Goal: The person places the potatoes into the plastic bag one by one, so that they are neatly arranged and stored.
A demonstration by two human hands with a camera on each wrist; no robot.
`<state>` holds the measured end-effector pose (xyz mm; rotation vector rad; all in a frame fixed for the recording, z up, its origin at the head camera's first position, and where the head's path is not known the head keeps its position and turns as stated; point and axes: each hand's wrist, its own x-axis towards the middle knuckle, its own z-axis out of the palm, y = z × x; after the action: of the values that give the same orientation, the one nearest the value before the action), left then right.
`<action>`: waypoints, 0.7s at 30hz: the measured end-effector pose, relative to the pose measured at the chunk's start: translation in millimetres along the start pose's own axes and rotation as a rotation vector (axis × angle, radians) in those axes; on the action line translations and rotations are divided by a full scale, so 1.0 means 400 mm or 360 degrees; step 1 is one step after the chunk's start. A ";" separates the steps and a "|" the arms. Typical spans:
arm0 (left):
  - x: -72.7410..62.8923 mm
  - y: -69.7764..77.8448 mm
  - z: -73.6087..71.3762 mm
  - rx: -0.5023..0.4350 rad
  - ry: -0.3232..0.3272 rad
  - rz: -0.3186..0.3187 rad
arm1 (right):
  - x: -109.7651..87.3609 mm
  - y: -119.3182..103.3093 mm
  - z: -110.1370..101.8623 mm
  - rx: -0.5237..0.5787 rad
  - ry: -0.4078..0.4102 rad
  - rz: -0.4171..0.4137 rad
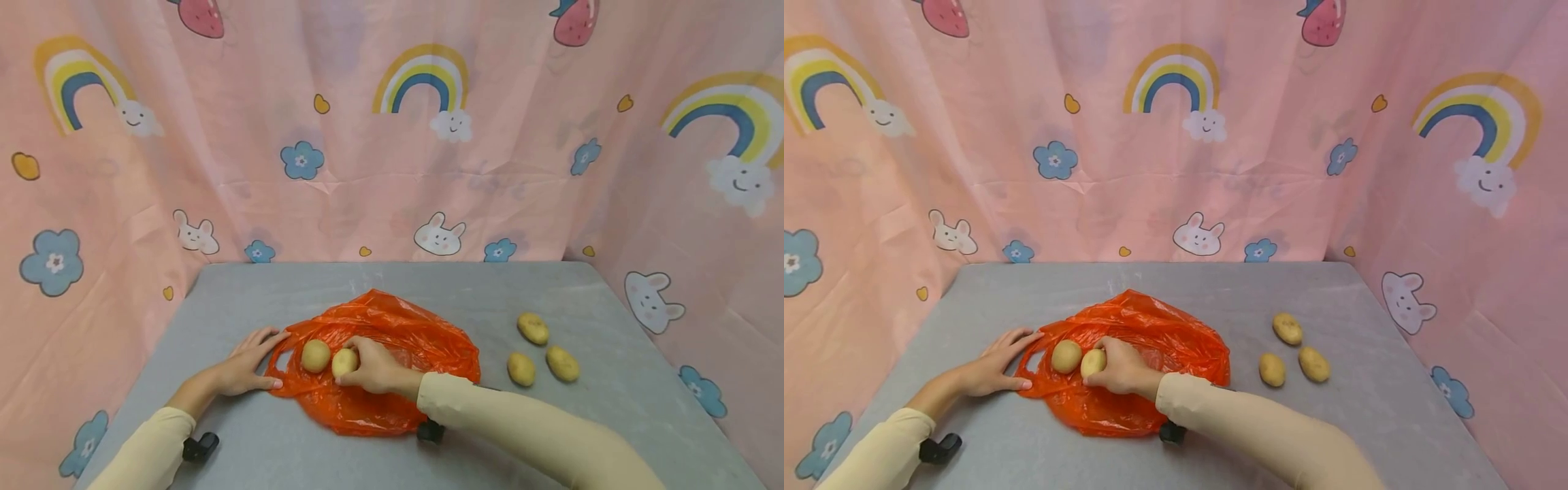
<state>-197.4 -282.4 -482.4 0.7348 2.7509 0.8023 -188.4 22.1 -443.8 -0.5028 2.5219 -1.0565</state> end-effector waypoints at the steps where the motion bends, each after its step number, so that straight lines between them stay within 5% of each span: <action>1: 0.001 -0.003 0.002 -0.0007 -0.0003 -0.0008 | 0.001 -0.002 0.002 -0.0019 0.0010 0.0007; 21: 0.012 -0.040 0.022 -0.0033 -0.0022 -0.0089 | 0.021 -0.011 0.010 -0.0084 0.0065 0.0084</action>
<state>-205.4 -287.7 -498.7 0.6540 2.7336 0.8104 -193.2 13.0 -445.1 -0.4308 2.5898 -0.9935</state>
